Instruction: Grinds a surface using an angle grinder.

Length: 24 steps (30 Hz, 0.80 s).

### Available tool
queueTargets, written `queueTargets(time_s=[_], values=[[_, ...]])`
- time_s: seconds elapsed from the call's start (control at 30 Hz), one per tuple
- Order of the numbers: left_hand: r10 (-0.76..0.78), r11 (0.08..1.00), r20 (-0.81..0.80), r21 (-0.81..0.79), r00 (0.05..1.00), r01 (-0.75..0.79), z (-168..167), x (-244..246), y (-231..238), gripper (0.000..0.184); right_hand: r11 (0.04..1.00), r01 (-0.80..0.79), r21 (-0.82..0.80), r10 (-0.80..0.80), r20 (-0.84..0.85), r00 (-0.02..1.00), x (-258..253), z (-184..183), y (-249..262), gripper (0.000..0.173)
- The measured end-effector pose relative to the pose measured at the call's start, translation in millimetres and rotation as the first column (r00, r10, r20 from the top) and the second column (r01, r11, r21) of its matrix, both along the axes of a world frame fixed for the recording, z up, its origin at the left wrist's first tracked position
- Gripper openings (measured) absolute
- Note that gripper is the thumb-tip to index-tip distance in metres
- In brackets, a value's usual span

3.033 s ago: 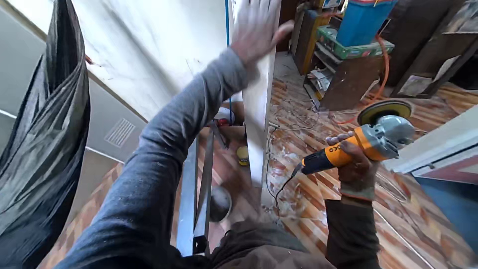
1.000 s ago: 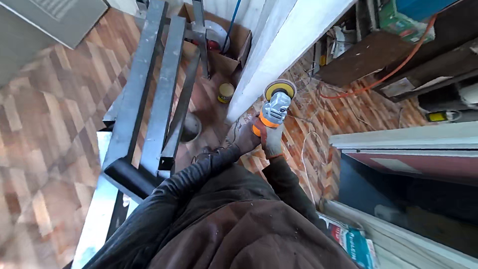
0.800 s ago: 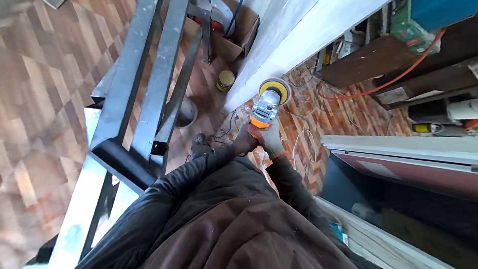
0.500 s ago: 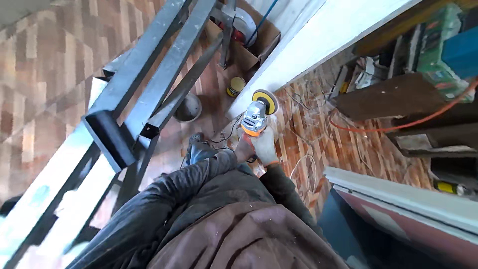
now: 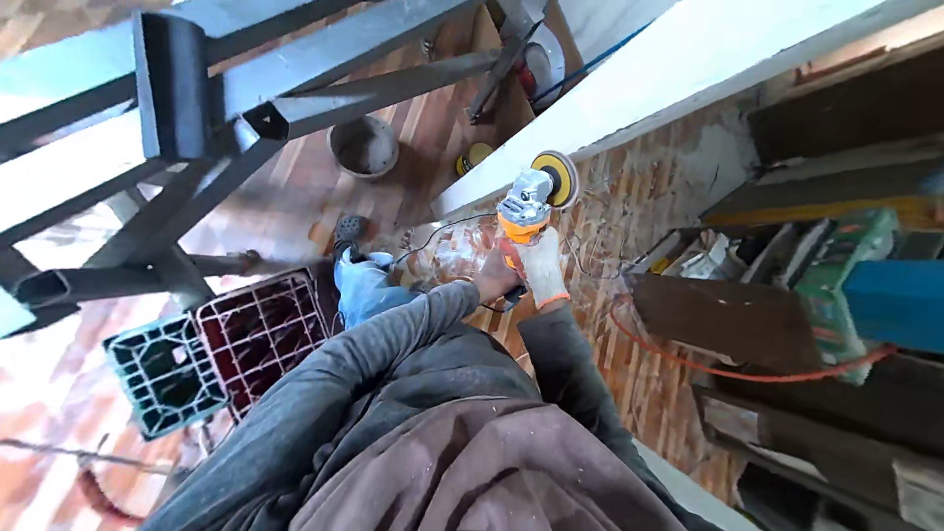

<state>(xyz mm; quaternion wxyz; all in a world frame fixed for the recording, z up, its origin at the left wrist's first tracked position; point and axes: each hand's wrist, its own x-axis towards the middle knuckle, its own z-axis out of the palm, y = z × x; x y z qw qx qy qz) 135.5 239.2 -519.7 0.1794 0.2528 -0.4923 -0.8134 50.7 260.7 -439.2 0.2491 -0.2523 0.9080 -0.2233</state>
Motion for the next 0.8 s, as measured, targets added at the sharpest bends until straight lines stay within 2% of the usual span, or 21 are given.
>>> queueTargets(time_s=[0.07,0.13,0.3,0.43,0.5,0.57,0.63,0.67,0.73,0.8], values=[[0.025,0.999,-0.004,0.035,1.0,-0.024,-1,-4,3,0.061,1.0,-0.006,0.003,0.006,-0.019,1.0,-8,-7,2,0.068],[-0.027,0.999,0.034,0.033,0.999,0.026,1,-13,7,0.067,0.998,-0.006,-0.058,0.004,-0.028,1.0,-20,-7,7,0.069],[-0.051,0.996,-0.033,0.065,0.998,0.054,19,-9,-9,0.057,0.983,-0.05,-0.177,0.059,0.043,0.997,-22,6,-1,0.077],[0.005,1.0,-0.098,0.029,0.995,-0.003,12,-14,-15,0.056,0.955,-0.126,-0.267,0.134,0.011,0.991,-18,2,-11,0.068],[0.029,1.0,-0.118,0.004,0.993,-0.028,3,-16,-11,0.061,0.921,-0.163,-0.353,0.192,0.047,0.98,-16,-4,-3,0.07],[0.027,0.999,-0.122,-0.016,0.992,-0.029,-6,-9,-13,0.073,0.922,-0.081,-0.378,0.127,0.1,0.987,1,-2,-4,0.074],[-0.04,0.998,-0.074,-0.056,0.996,0.035,-9,3,-18,0.076,0.969,0.133,-0.207,-0.091,0.197,0.976,31,28,-20,0.074],[-0.085,0.993,-0.032,-0.082,0.996,0.083,-7,5,-22,0.072,0.959,0.219,-0.179,-0.172,0.246,0.954,34,35,-27,0.077],[-0.173,0.976,0.042,-0.124,0.984,0.177,-7,4,-29,0.064,0.879,0.214,-0.427,-0.108,0.259,0.96,14,-9,-4,0.07],[-0.254,0.951,0.107,-0.152,0.961,0.268,-8,10,-35,0.061,0.816,0.191,-0.545,-0.025,0.297,0.954,5,-42,13,0.056]])
